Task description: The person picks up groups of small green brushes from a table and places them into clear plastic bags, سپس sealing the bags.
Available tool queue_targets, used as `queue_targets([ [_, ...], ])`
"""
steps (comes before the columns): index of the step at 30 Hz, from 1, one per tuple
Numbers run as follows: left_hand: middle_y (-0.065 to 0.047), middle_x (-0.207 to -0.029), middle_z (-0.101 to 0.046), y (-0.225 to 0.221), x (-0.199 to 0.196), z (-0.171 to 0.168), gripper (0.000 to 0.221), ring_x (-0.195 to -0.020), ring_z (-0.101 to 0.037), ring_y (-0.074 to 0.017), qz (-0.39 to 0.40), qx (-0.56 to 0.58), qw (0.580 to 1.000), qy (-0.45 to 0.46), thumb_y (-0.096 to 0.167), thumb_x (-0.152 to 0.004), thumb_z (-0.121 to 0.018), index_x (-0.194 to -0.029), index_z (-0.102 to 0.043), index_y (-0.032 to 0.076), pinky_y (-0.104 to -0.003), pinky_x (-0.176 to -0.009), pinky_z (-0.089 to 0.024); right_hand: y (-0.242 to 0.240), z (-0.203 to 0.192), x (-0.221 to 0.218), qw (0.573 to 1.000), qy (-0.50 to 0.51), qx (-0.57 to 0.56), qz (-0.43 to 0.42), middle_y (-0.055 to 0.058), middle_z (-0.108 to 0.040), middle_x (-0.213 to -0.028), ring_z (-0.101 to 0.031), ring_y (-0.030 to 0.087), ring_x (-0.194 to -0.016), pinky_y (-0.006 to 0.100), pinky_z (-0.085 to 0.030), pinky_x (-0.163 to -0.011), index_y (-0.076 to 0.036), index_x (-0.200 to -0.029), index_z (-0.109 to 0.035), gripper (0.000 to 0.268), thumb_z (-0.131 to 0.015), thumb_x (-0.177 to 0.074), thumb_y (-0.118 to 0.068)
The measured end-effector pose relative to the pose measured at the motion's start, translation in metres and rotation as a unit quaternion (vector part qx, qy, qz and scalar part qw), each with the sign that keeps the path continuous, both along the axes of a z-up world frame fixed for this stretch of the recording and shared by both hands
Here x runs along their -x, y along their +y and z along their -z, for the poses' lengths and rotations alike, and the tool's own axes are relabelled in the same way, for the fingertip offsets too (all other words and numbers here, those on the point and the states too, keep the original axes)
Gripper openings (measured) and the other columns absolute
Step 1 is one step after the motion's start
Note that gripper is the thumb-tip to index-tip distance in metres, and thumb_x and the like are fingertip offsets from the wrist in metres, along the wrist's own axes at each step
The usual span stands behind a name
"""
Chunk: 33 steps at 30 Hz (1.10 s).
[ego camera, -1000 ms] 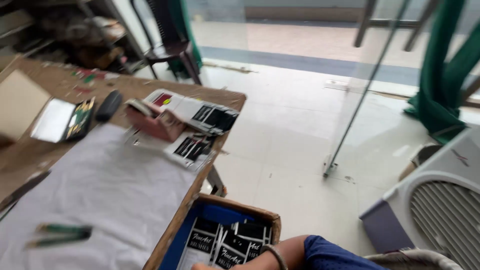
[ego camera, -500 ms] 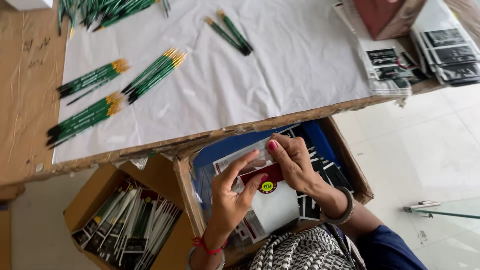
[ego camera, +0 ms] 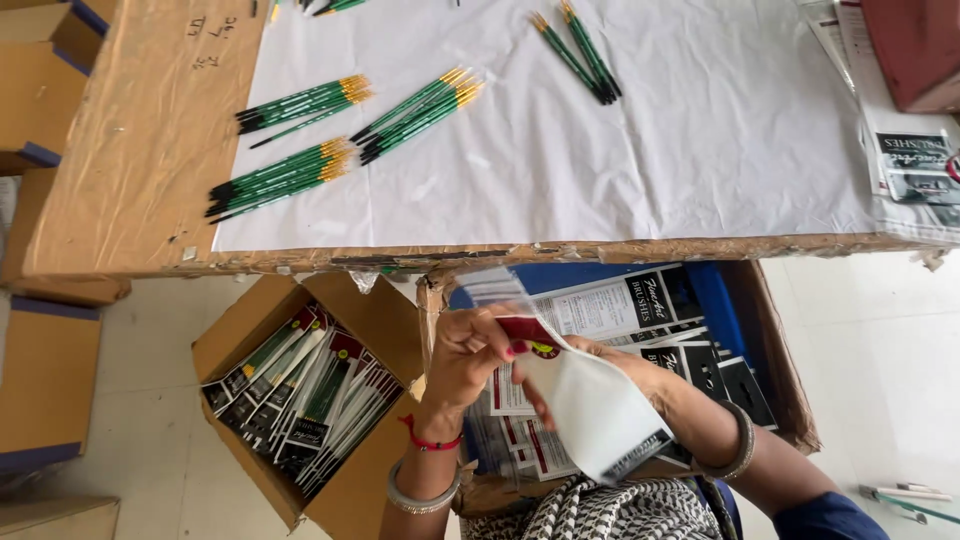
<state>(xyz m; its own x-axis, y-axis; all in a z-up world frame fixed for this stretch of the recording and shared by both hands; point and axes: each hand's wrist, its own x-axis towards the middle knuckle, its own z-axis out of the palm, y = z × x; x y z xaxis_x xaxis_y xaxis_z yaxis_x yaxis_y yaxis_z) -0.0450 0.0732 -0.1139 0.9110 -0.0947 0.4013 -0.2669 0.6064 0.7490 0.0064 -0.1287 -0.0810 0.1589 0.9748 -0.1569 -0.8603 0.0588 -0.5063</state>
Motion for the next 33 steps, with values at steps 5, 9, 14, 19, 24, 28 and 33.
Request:
queue_targets([
  [5,-0.011,-0.112,-0.076,-0.006,-0.005,0.02,0.015,-0.097,-0.07,-0.0193,0.064,0.127,0.99,-0.008,-0.005,-0.096,-0.073,-0.089,-0.067,0.006,-0.032,-0.085,-0.059,-0.012,0.03,-0.002,0.986,0.087,-0.141,0.016,0.007,-0.072,-0.096,-0.072,0.017,-0.087,0.031,-0.062,-0.077,0.007,-0.121,-0.064,0.02,-0.071,-0.112,-0.009],
  [9,-0.013,-0.133,-0.066,-0.012,0.003,-0.008,0.024,-0.122,-0.064,-0.0261,0.053,0.206,0.974,0.079,0.001,-0.087,-0.077,-0.109,-0.074,0.01,-0.042,-0.104,-0.056,-0.018,0.012,-0.008,0.914,-0.287,0.161,0.236,0.012,-0.078,-0.089,-0.074,0.016,-0.069,0.031,-0.063,-0.06,0.001,-0.105,-0.066,0.021,-0.071,-0.089,-0.012],
  [14,-0.011,-0.152,-0.053,-0.022,0.008,-0.033,0.015,-0.137,-0.056,-0.0246,0.015,0.134,0.991,-0.012,0.011,-0.088,-0.078,-0.102,-0.077,0.017,-0.043,-0.114,-0.051,-0.026,0.009,-0.006,0.803,-0.455,0.245,0.298,0.01,-0.08,-0.088,-0.073,0.013,-0.067,0.028,-0.062,-0.06,0.0,-0.103,-0.068,0.019,-0.071,-0.092,-0.016],
  [19,-0.016,-0.134,-0.068,-0.037,0.017,0.0,0.041,-0.116,-0.071,-0.0252,-0.153,-0.165,0.974,-0.001,0.0,-0.096,-0.073,-0.135,-0.066,0.012,-0.039,-0.098,-0.065,-0.028,0.011,0.001,0.819,-0.485,0.179,0.249,0.008,-0.076,-0.093,-0.069,0.01,-0.079,0.028,-0.06,-0.069,0.001,-0.116,-0.065,0.035,-0.07,-0.092,-0.023],
  [24,-0.014,-0.122,-0.075,-0.038,0.024,-0.014,0.039,-0.105,-0.077,-0.0253,-0.133,-0.278,0.951,-0.005,0.002,-0.095,-0.074,-0.132,-0.063,0.007,-0.036,-0.089,-0.066,-0.021,0.005,-0.014,0.735,-0.562,0.222,0.309,0.004,-0.062,-0.071,-0.052,0.009,-0.064,0.029,-0.047,-0.056,0.002,-0.092,-0.067,0.036,-0.058,-0.104,-0.03],
  [28,-0.015,-0.114,-0.077,-0.024,0.034,-0.036,0.027,-0.099,-0.078,-0.024,-0.126,-0.359,0.925,-0.014,0.008,-0.092,-0.078,-0.116,-0.066,0.002,-0.035,-0.085,-0.065,0.002,-0.008,-0.022,0.684,-0.607,0.3,0.272,0.008,-0.061,-0.058,-0.056,0.013,-0.051,0.033,-0.047,-0.048,0.004,-0.073,-0.067,0.042,-0.057,-0.101,-0.026],
  [33,-0.015,-0.107,-0.079,-0.018,0.04,0.002,0.018,-0.083,-0.078,-0.0225,-0.105,-0.392,0.912,0.063,0.013,-0.095,-0.075,-0.11,-0.074,0.003,-0.032,-0.071,-0.064,0.036,-0.063,-0.08,0.625,-0.764,0.118,0.106,0.011,-0.072,-0.086,-0.07,0.021,-0.074,0.035,-0.057,-0.067,0.0,-0.093,-0.07,0.029,-0.056,-0.101,-0.025],
])
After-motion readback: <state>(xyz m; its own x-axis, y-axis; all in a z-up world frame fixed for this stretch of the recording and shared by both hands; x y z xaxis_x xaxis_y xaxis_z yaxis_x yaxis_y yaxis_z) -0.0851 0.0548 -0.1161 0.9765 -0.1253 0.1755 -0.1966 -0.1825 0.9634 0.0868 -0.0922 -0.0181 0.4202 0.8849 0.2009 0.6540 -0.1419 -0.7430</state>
